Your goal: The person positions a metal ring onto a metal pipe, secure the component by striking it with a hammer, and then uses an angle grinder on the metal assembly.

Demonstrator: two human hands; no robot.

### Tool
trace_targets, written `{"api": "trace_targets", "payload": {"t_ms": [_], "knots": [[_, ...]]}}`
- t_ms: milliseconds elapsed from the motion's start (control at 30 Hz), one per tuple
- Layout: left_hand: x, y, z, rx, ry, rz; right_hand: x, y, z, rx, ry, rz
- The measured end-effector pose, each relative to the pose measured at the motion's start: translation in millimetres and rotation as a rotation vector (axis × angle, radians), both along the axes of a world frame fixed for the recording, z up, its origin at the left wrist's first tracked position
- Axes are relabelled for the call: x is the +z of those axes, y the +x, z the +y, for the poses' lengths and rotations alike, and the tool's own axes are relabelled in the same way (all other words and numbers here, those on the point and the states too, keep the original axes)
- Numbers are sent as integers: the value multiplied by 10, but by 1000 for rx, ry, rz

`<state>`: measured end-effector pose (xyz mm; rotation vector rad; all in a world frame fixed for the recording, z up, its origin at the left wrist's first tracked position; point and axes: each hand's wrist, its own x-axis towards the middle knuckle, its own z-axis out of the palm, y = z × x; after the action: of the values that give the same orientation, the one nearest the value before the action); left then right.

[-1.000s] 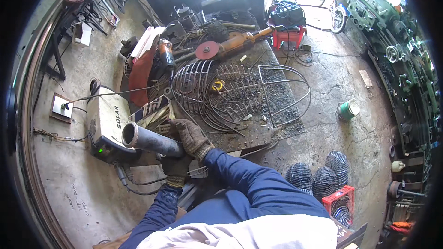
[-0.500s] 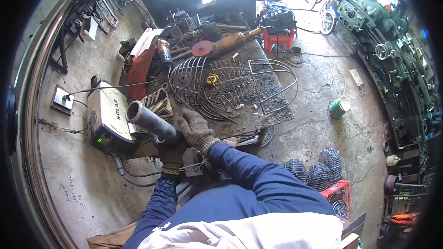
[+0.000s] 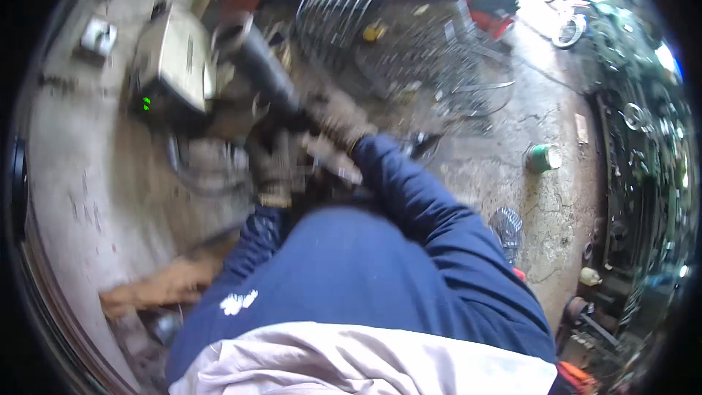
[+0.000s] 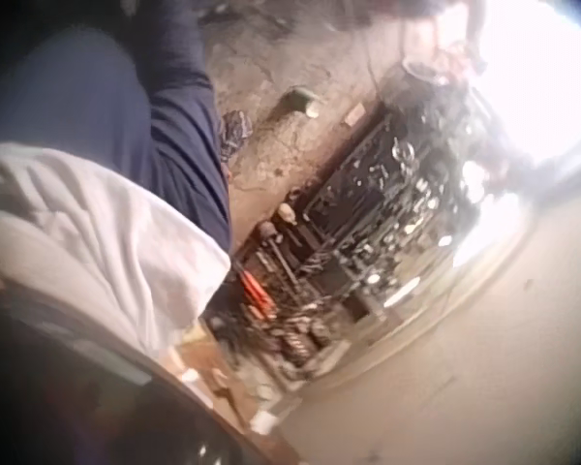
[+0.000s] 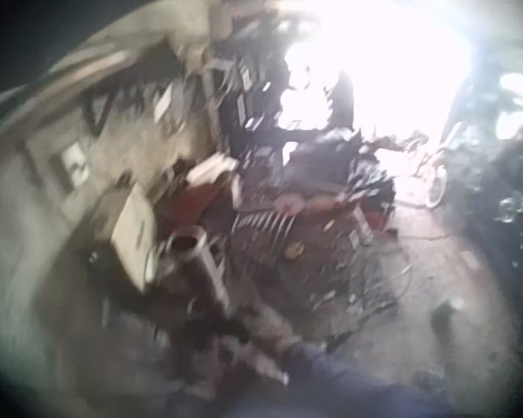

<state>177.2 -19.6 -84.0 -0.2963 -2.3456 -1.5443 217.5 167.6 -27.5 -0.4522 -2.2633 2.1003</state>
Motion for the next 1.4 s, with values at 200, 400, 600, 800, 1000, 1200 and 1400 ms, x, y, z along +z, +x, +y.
{"api": "trace_targets", "payload": {"t_ms": [200, 400, 600, 800, 1000, 1200, 1400], "knots": [[-99, -66, -115, -300, 515, -912, -254, -11, -82, -135, -165, -62], [-47, -158, -97, -380, 747, -947, -295, -29, -63, -67, -186, -24], [202, -58, 107, -220, 800, -958, -215, 6, -63, -35, -165, -35], [222, -79, 61, -344, 892, -951, -237, 19, -87, -58, -219, -49], [54, -81, 7, -433, 654, -843, -371, -17, -39, -86, -189, -44], [175, -87, 20, -369, 798, -1007, -137, 31, -152, -86, -309, -87], [146, -97, 30, -413, 485, -738, -278, -8, -81, -117, -220, -91]]}}
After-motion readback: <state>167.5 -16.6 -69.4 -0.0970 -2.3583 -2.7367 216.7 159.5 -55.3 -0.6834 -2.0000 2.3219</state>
